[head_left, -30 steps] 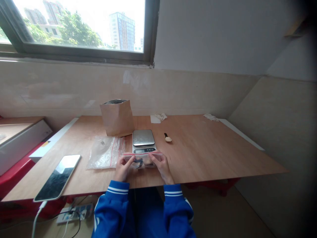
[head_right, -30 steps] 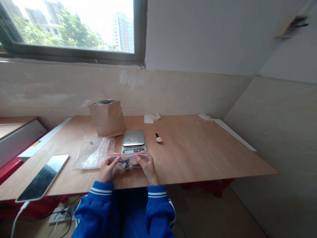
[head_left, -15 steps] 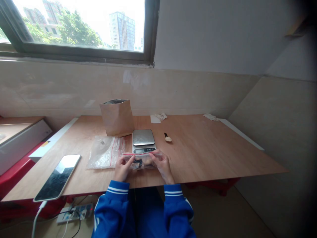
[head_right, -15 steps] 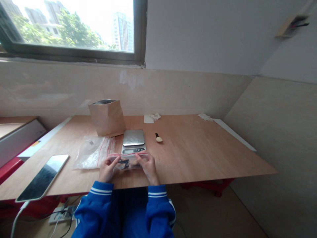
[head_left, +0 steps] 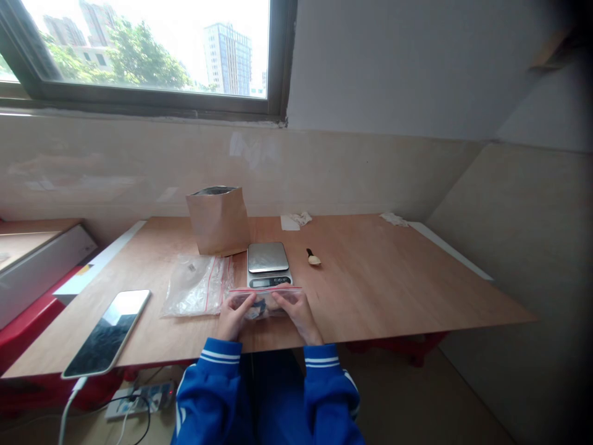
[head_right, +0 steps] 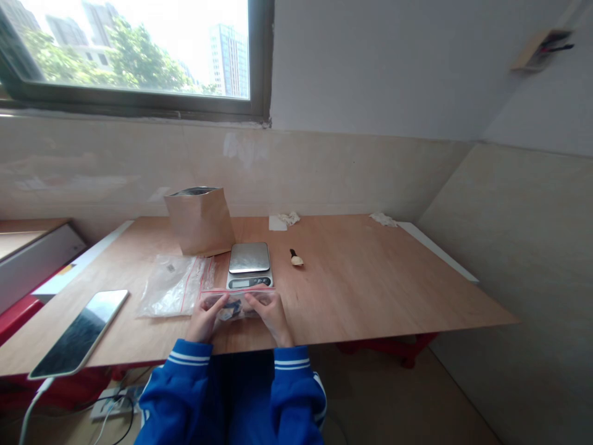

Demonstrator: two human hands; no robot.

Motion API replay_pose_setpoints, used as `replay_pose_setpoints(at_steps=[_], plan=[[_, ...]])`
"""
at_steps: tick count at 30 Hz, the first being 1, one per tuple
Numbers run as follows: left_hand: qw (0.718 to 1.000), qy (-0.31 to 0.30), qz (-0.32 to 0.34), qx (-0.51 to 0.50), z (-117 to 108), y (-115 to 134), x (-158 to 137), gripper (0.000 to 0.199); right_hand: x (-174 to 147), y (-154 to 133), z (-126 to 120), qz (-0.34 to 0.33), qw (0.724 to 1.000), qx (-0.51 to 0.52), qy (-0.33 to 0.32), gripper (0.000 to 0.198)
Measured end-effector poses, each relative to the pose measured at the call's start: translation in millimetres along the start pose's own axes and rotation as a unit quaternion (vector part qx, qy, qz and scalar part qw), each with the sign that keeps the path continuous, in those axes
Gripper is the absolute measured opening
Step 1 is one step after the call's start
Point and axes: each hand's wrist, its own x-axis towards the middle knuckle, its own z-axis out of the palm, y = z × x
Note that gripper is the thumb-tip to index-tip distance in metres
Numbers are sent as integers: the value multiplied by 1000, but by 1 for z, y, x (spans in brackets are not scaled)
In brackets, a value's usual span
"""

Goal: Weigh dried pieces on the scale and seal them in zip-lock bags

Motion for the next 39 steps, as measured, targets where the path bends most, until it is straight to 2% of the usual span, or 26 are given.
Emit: replay_pose_setpoints(at_steps=[4, 13, 18, 25, 30, 33, 39], plan=[[1000, 6, 9, 5, 0, 0, 0, 30, 1, 0, 4, -11, 1000, -8, 25, 14], [1000, 4, 27, 15, 0, 1, -1, 28, 1, 3, 1, -12, 999, -18, 36, 19], [998, 1, 38, 44, 1, 6, -3, 26, 2, 7, 0, -39, 996, -46, 67, 18], [995, 14, 48, 83, -1, 5, -2, 24, 3, 7, 1, -56, 994, -52, 76, 16], [1000, 0, 27, 10, 3, 6, -4, 30, 2, 10, 0, -14, 999, -5, 43, 18], [1000, -26, 8, 2, 5, 13, -6, 32, 1, 9, 0, 9, 1000, 12, 17, 21], [998, -55, 0, 24, 9, 24, -9, 28, 1, 4, 5, -8, 1000, -6, -5, 22]])
